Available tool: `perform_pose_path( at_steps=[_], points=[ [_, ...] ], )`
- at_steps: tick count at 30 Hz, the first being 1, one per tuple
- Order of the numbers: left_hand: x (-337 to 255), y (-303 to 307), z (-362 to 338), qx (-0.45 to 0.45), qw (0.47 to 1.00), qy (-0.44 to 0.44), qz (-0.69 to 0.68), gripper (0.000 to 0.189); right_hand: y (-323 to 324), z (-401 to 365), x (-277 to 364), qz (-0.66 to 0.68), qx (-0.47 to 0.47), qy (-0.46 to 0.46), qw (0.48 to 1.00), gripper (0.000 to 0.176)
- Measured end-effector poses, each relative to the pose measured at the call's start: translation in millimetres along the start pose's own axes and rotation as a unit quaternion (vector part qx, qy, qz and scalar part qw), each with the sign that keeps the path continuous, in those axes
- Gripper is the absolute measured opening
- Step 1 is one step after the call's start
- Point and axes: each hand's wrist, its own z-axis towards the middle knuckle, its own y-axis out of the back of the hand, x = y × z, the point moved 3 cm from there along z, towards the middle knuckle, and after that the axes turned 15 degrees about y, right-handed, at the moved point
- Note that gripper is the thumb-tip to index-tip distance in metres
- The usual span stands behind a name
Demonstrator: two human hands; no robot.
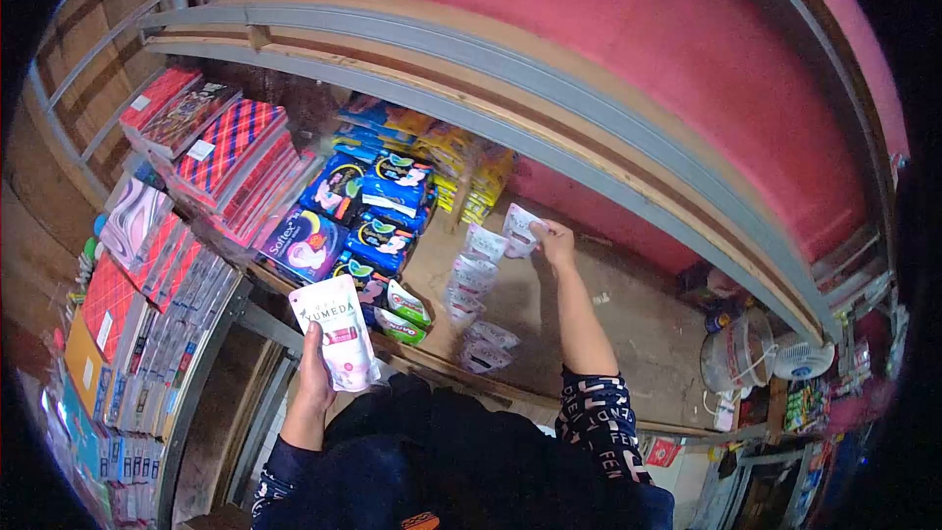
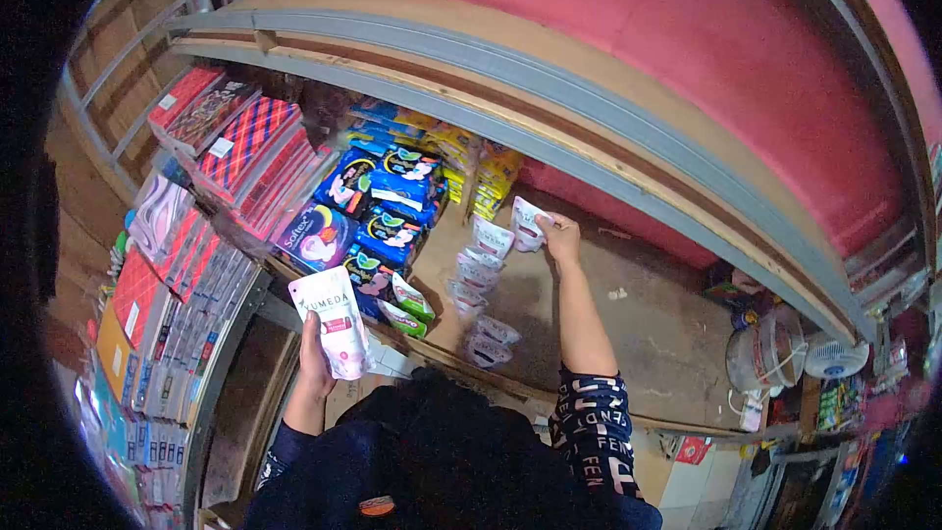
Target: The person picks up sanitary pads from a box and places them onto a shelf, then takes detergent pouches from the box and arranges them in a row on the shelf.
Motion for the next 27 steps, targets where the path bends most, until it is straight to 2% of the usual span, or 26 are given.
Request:
perform_pose_path(
  at_steps=[3,6,12,14,18,21,24,27],
  points=[
    [-7,6,-4,-0.036,0.999,0.002,-0.007,0.056,-23,9,-3,0.018,0.004,-0.027,0.999,0.019],
    [-19,3,-7,-0.049,0.999,-0.015,-0.003,0.056,-42,9,-5,0.062,0.055,-0.042,0.996,0.021],
    [-30,17,19,-0.007,1.0,0.013,0.026,0.055,-57,1,-5,0.068,0.111,-0.088,0.987,0.024],
    [-36,15,26,-0.015,0.999,0.023,0.025,0.055,-52,4,-20,0.056,0.113,-0.088,0.988,0.023],
    [-49,0,34,-0.027,0.998,0.032,0.052,0.055,-49,-1,-5,0.046,0.133,-0.124,0.982,0.022],
    [-56,-8,37,0.002,0.996,0.053,0.076,0.057,-49,1,-21,0.034,0.13,-0.12,0.984,0.022],
    [-56,-13,43,0.015,0.994,0.065,0.084,0.057,-49,-1,-24,0.061,0.068,-0.123,0.988,0.024],
    [-52,-5,51,0.036,0.99,0.094,0.095,0.058,-49,4,-48,0.144,0.071,-0.05,0.986,0.032]
  ],
)
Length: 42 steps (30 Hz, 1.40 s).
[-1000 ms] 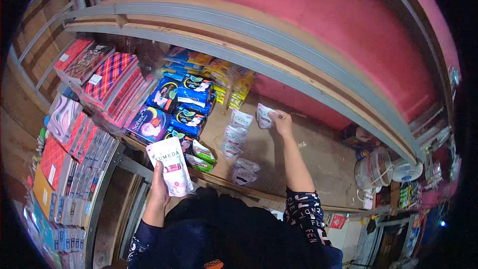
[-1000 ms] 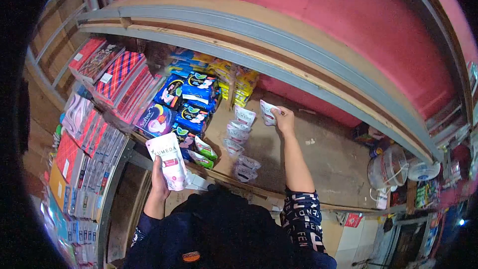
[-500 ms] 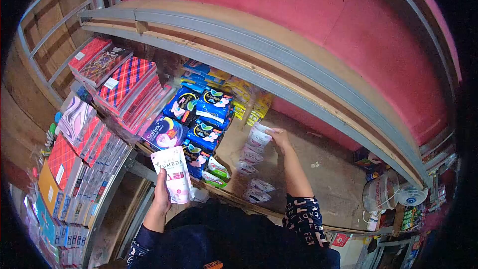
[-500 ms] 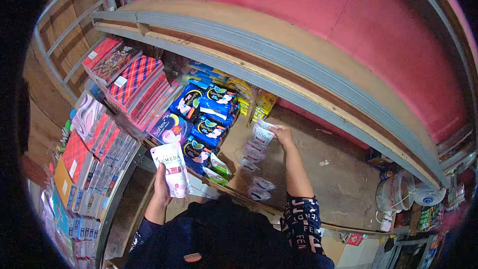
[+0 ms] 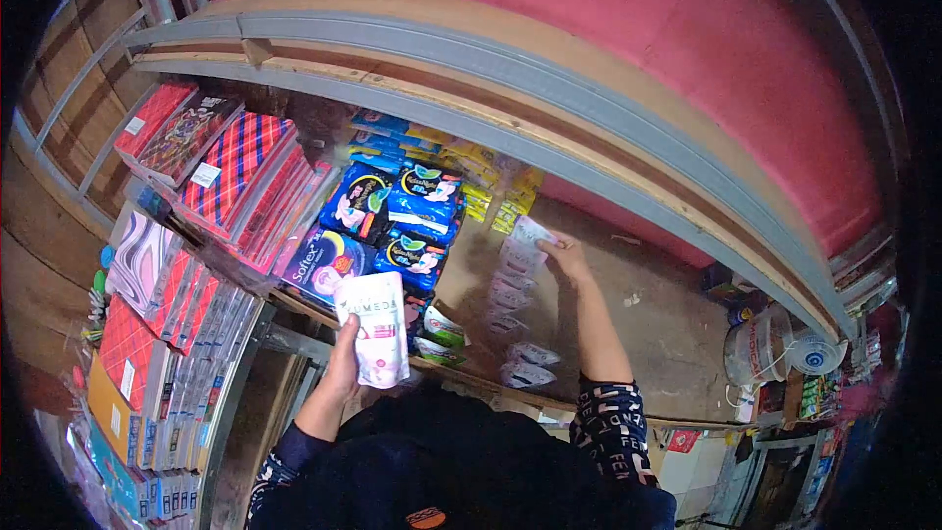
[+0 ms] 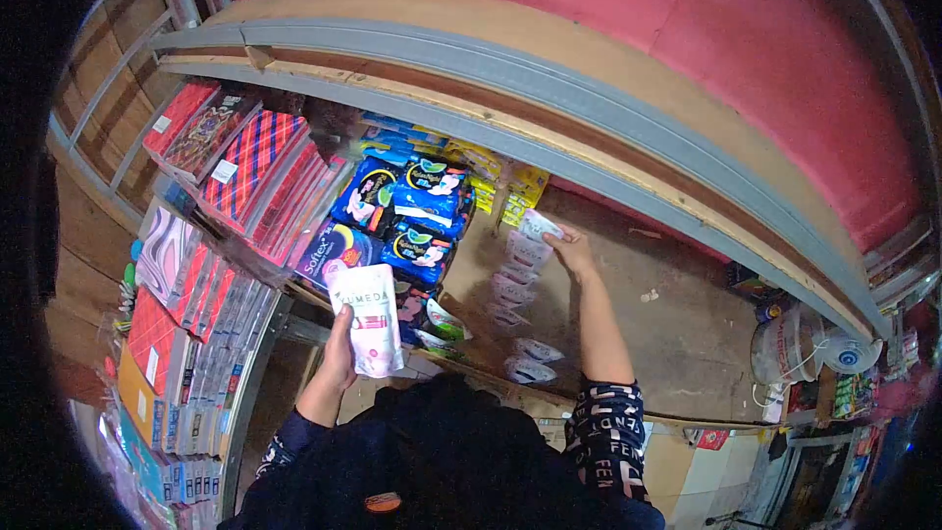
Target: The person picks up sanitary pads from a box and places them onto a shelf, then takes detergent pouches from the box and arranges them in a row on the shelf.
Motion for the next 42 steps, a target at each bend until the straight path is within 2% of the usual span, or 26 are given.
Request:
perform_pose_path(
  at_steps=[1,3,4,5,8,10,12,14,15,16,18,19,21,22,23,26,29,33,36,37,40,42],
  points=[
    [-4,-7,-1,0.033,0.999,0.003,0.007,0.059,-7,-6,28,-0.06,0.0,-0.014,0.998,0.038],
    [-4,-13,4,0.106,0.994,0.03,-0.018,0.058,-8,-11,42,-0.174,-0.072,0.046,0.981,0.042],
    [-4,-13,8,0.117,0.993,0.022,0.013,0.058,-7,-15,49,-0.232,-0.11,0.076,0.963,0.044],
    [-2,-13,9,0.126,0.991,0.035,0.035,0.058,-6,-18,56,-0.248,-0.1,0.105,0.958,0.044],
    [-2,-28,10,0.151,0.98,0.069,0.107,0.057,-65,-50,141,-0.199,-0.029,0.146,0.969,0.04],
    [8,-34,19,0.186,0.967,0.095,0.147,0.056,-107,-82,179,-0.051,0.14,0.129,0.98,0.038],
    [9,-52,17,0.189,0.945,0.069,0.256,0.057,-136,-108,202,-0.087,0.278,0.109,0.95,0.035],
    [16,-59,23,0.231,0.91,0.088,0.333,0.057,-139,-121,206,-0.106,0.327,0.099,0.934,0.032],
    [19,-66,21,0.245,0.916,0.123,0.293,0.054,-139,-124,207,-0.114,0.355,0.093,0.923,0.03],
    [21,-73,18,0.257,0.92,0.158,0.251,0.051,-131,-123,210,-0.156,0.33,0.105,0.925,0.027],
    [23,-76,28,0.239,0.911,-0.02,0.336,0.047,-107,-122,218,-0.235,0.283,0.127,0.921,0.022],
    [22,-79,29,0.224,0.894,-0.11,0.371,0.046,-91,-124,230,-0.208,0.169,0.027,0.963,0.017],
    [8,-82,25,0.218,0.921,-0.119,0.3,0.045,-45,-109,230,-0.258,0.067,0.155,0.951,0.014],
    [1,-81,22,0.213,0.933,-0.123,0.264,0.044,-21,-99,234,-0.317,0.055,0.148,0.935,0.018],
    [1,-75,22,0.173,0.939,-0.133,0.266,0.061,-4,-89,238,-0.382,0.029,0.164,0.909,0.018],
    [-2,-50,20,0.19,0.958,-0.06,0.208,0.047,33,-55,211,-0.553,-0.015,0.114,0.825,0.024],
    [-2,-41,10,0.145,0.965,-0.079,0.205,0.048,59,-13,146,-0.61,-0.064,0.163,0.773,0.028],
    [3,-35,0,0.08,0.97,-0.08,0.215,0.054,43,24,100,-0.556,-0.012,0.143,0.818,0.02],
    [1,-35,-3,0.054,0.971,-0.09,0.216,0.055,27,41,72,-0.474,0.045,0.066,0.877,0.023],
    [-3,-36,-5,0.049,0.97,-0.097,0.217,0.054,20,44,72,-0.534,0.078,0.043,0.841,0.027],
    [-6,-34,-8,0.046,0.973,-0.096,0.207,0.049,7,44,64,-0.497,0.107,0.11,0.854,0.031],
    [-7,-35,-8,0.044,0.972,-0.095,0.209,0.048,2,47,54,-0.503,0.123,0.118,0.848,0.03]
  ],
)
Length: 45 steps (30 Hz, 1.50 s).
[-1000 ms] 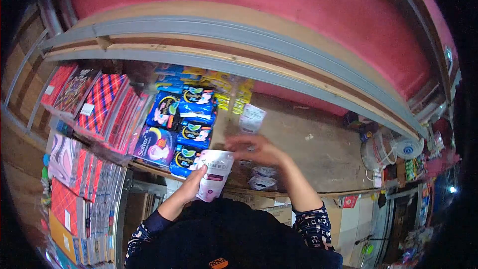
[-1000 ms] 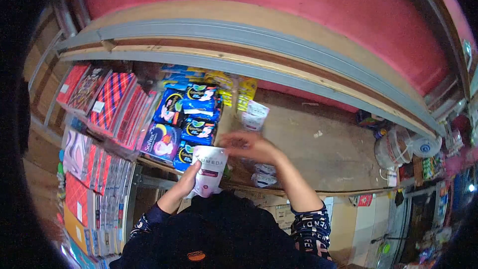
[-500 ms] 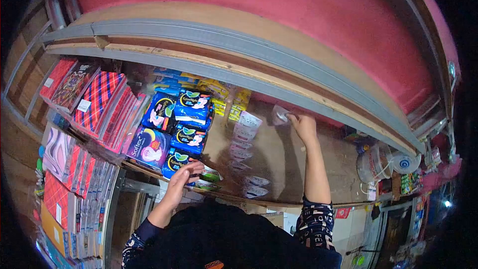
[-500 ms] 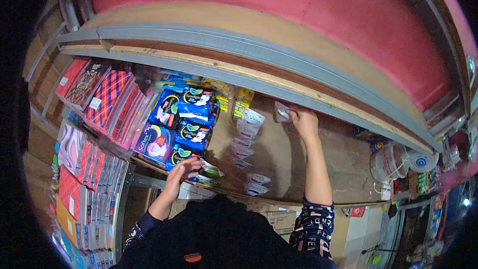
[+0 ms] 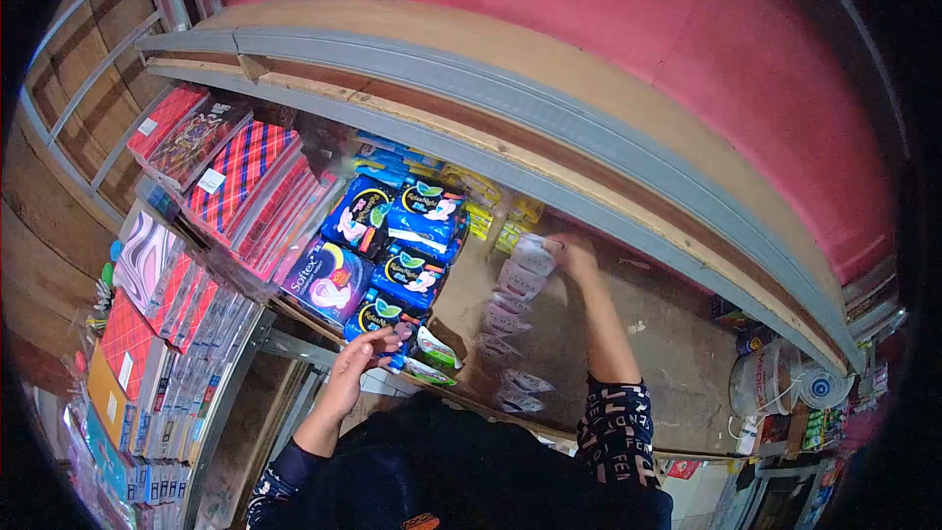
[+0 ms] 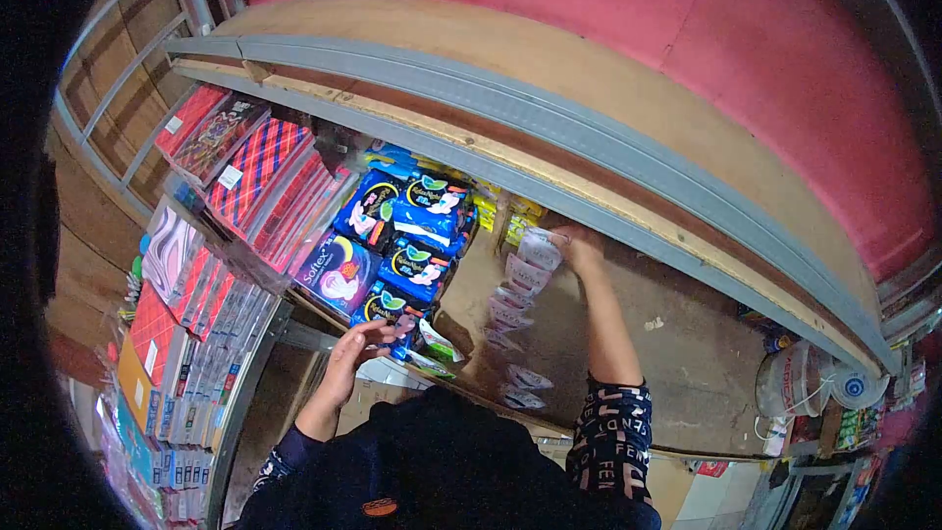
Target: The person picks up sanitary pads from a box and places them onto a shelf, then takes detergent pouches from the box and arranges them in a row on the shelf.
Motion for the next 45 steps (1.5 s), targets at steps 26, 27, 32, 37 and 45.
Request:
perform_pose_path(
  at_steps=[26,27,32,37,45],
  points=[
    [-4,14,10,0.032,0.999,0.011,-0.006,0.048,-11,-2,-6,0.151,-0.002,-0.08,0.985,0.045],
    [-4,16,10,0.035,0.999,0.014,-0.005,0.049,-11,-1,-9,0.161,-0.038,-0.048,0.985,0.046],
    [-3,31,22,0.097,0.995,0.023,-0.013,0.04,30,-43,25,0.202,-0.134,-0.123,0.962,0.043],
    [6,31,46,0.159,0.986,0.039,-0.005,0.042,48,-116,57,0.214,-0.24,-0.13,0.938,0.039],
    [7,-32,48,0.3,0.951,0.059,0.041,0.043,67,-273,121,0.225,-0.359,-0.229,0.876,0.031]
  ],
)
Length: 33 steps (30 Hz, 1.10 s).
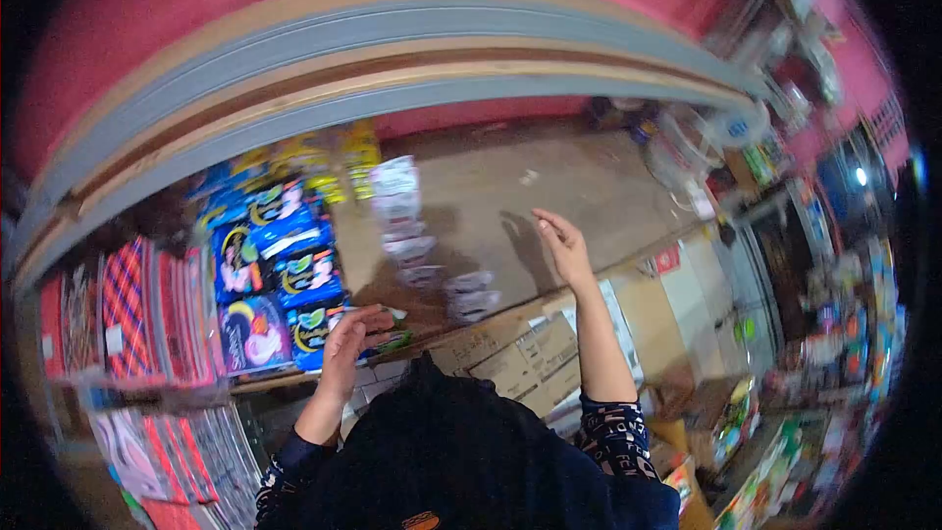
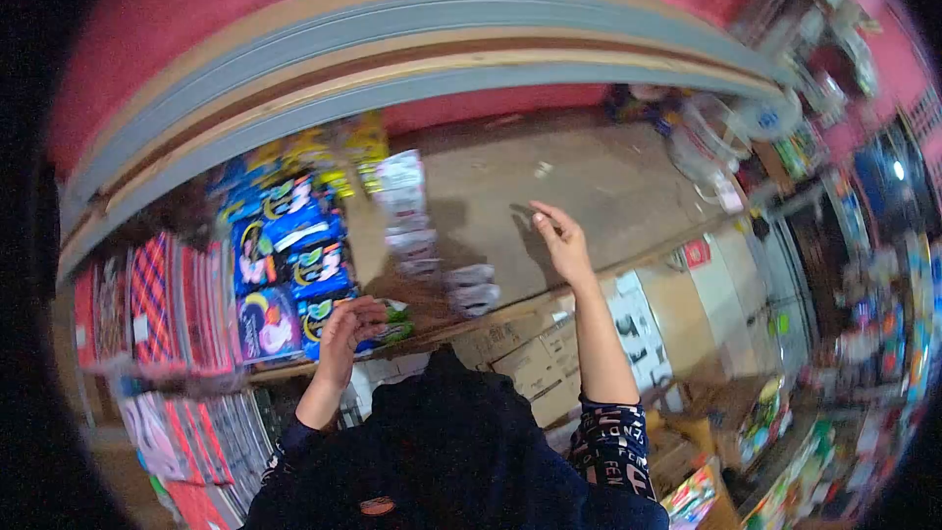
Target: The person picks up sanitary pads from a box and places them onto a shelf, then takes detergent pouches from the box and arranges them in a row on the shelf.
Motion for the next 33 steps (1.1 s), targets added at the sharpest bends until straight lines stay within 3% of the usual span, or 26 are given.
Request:
perform_pose_path(
  at_steps=[2,3,8,12,14,18,21,27,30,33],
  points=[
    [4,-26,11,0.054,0.998,0.014,0.026,0.041,32,-40,-6,0.05,-0.043,-0.054,0.996,0.03],
    [7,-40,15,0.076,0.996,0.025,0.035,0.041,46,-61,7,0.015,-0.073,-0.018,0.997,0.03],
    [35,-135,27,0.208,0.97,0.092,0.085,0.044,121,-200,11,-0.009,-0.189,-0.067,0.98,0.031],
    [66,-228,8,0.303,0.935,0.126,0.138,0.044,169,-333,17,-0.004,-0.28,-0.161,0.946,0.03],
    [82,-280,-13,0.345,0.913,0.134,0.171,0.043,186,-396,30,0.01,-0.35,-0.142,0.926,0.031],
    [131,-363,-60,0.456,0.848,0.163,0.214,0.037,197,-510,39,0.02,-0.451,-0.141,0.881,0.028],
    [164,-414,-100,0.488,0.811,0.177,0.271,0.035,198,-575,48,0.017,-0.497,-0.166,0.852,0.027],
    [223,-482,-158,0.558,0.726,0.223,0.335,0.035,194,-665,50,0.031,-0.546,-0.222,0.807,0.028],
    [245,-506,-178,0.581,0.683,0.248,0.366,0.035,199,-701,52,0.01,-0.597,-0.207,0.775,0.027],
    [265,-525,-188,0.608,0.649,0.271,0.368,0.035,209,-736,62,0.041,-0.685,-0.2,0.699,0.025]
  ],
)
